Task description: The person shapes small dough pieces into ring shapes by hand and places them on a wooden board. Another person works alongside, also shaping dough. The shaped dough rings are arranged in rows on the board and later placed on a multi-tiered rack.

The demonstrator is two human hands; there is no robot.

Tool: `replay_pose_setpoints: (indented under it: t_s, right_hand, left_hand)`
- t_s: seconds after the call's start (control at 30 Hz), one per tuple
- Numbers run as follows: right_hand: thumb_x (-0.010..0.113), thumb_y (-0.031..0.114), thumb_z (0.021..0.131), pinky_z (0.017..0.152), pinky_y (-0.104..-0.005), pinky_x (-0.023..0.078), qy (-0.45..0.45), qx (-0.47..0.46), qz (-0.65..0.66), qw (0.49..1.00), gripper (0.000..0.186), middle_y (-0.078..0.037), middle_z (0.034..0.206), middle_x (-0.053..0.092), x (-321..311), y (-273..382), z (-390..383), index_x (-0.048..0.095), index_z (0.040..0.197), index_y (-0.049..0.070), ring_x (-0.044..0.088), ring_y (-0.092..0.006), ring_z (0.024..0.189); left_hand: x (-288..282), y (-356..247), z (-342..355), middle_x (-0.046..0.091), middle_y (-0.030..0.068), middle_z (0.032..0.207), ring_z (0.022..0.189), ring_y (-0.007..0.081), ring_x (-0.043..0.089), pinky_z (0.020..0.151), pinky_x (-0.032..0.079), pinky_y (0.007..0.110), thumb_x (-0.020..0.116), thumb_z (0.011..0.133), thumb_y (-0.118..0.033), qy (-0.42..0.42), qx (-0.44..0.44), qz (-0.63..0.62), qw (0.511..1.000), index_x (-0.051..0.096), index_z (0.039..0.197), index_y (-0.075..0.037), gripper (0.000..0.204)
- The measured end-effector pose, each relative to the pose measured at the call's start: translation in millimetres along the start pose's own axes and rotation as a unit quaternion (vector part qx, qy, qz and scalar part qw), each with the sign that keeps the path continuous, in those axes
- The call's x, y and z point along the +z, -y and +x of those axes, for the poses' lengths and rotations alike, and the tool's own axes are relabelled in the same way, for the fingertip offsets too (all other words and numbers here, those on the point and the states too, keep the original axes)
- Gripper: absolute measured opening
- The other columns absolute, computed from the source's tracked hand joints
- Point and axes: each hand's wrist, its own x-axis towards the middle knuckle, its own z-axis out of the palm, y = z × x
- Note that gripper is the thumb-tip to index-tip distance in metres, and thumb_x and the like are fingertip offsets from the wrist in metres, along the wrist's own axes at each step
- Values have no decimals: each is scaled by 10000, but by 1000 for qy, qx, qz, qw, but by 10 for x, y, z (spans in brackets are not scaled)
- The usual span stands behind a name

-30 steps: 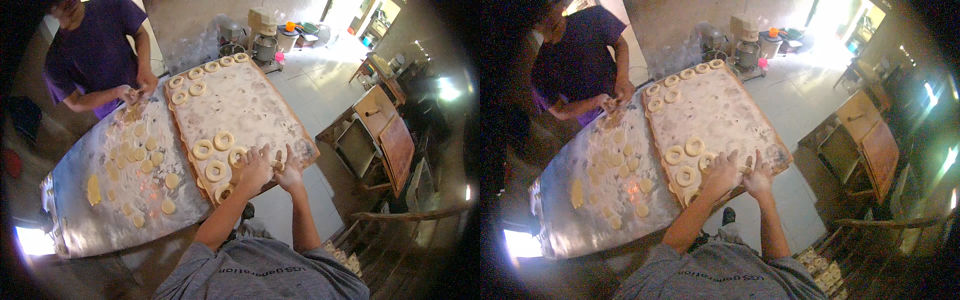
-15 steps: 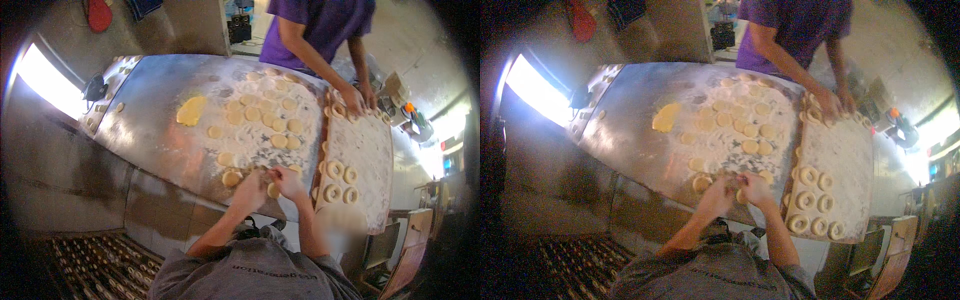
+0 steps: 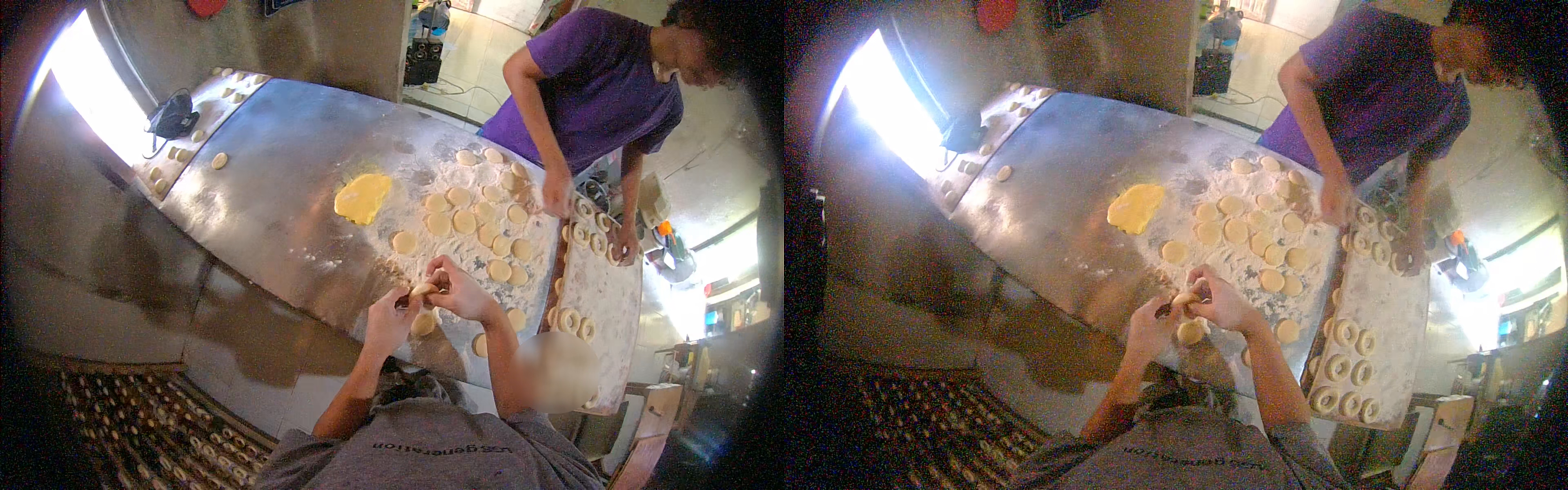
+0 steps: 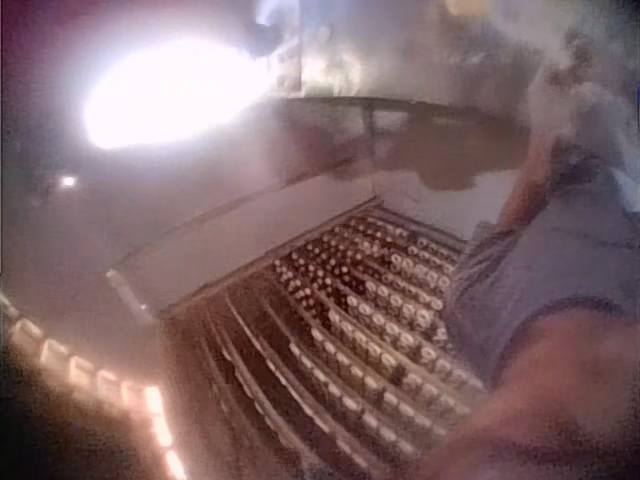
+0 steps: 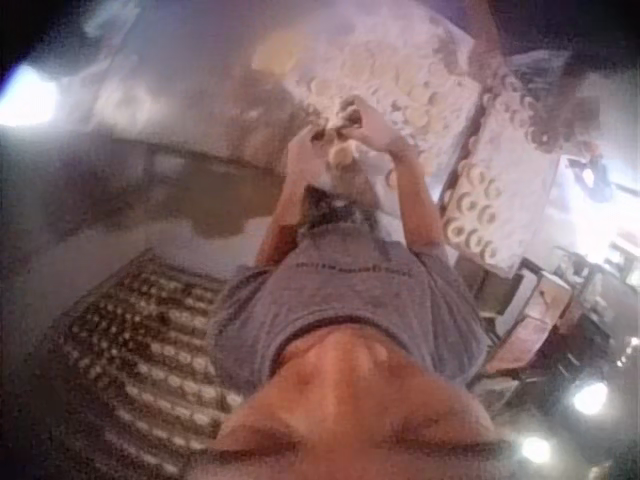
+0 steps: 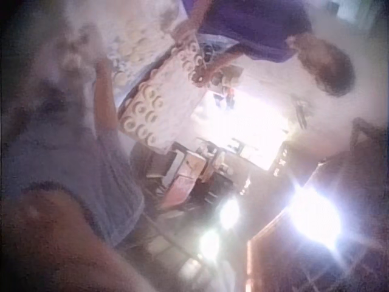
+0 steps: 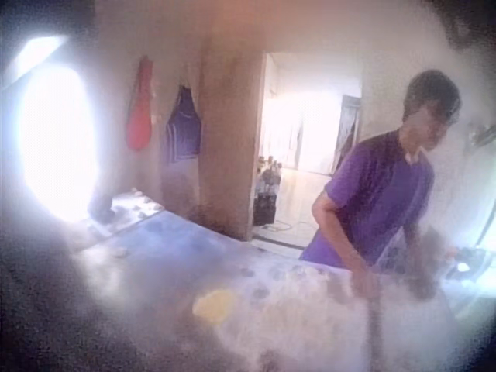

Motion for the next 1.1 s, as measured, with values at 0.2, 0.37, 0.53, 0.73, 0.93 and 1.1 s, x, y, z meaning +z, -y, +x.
replay_pose_setpoints:
  t_s: [0.2, 0.37, 0.53, 0.73, 0.93, 1.1]
  right_hand:
    - [663, 68, 822, 739, -352, 493, -320, -53, -264, 908, 456, -101, 941, 585, 397, 47, -93, 439, 1219, 80, 584, -236, 813]
    - [628, 61, 858, 779, -310, 471, -172, -88, 81, 978, 494, -63, 1011, 570, 204, -82, -225, 453, 1320, 74, 553, -151, 882]
    - [546, 233, 932, 763, -307, 473, -140, -180, 353, 908, 390, -78, 990, 590, 33, -187, -586, 478, 1257, 29, 574, -154, 862]
    - [476, 296, 981, 766, -276, 451, -274, -141, -157, 938, 439, -40, 852, 587, 11, 183, -916, 419, 1341, 52, 563, -140, 800]
    - [505, 433, 970, 840, -387, 483, -350, -170, -5, 921, 554, -106, 1156, 602, -362, -206, -1437, 403, 1397, 95, 604, -187, 967]
    - [361, 485, 995, 612, -249, 494, -254, -239, 261, 900, 585, -98, 910, 639, -744, -466, -2340, 354, 1417, 80, 611, -117, 713]
  left_hand:
    - [-93, -318, 170, 660, 130, 902, 813, 273, 654, 726, 511, 341, 723, 723, -63, 83, 74, 26, 993, 651, 934, -20, 227]
    - [250, -345, 280, 577, 108, 876, 804, 296, 606, 722, 497, 370, 617, 705, 104, -149, 282, 111, 941, 520, 1087, -71, 431]
    - [604, -145, 89, 578, 104, 1031, 870, 263, 608, 715, 507, 388, 665, 826, -84, 64, -5, -446, 893, 420, 1235, -87, 477]
    - [1113, -824, 16, 527, 127, 961, 804, 271, 568, 722, 476, 417, 370, 992, -371, -243, 114, -119, 956, 402, 1214, -15, 421]
    - [1549, -1068, -569, 551, 185, 974, 821, 321, 592, 695, 472, 439, 305, 1028, -350, 104, 101, -176, 974, 495, 1008, 22, 418]
    - [2132, -1121, -907, 564, 152, 898, 780, 259, 560, 713, 466, 375, 408, 1005, -204, 187, 131, -167, 959, 478, 1053, 5, 225]
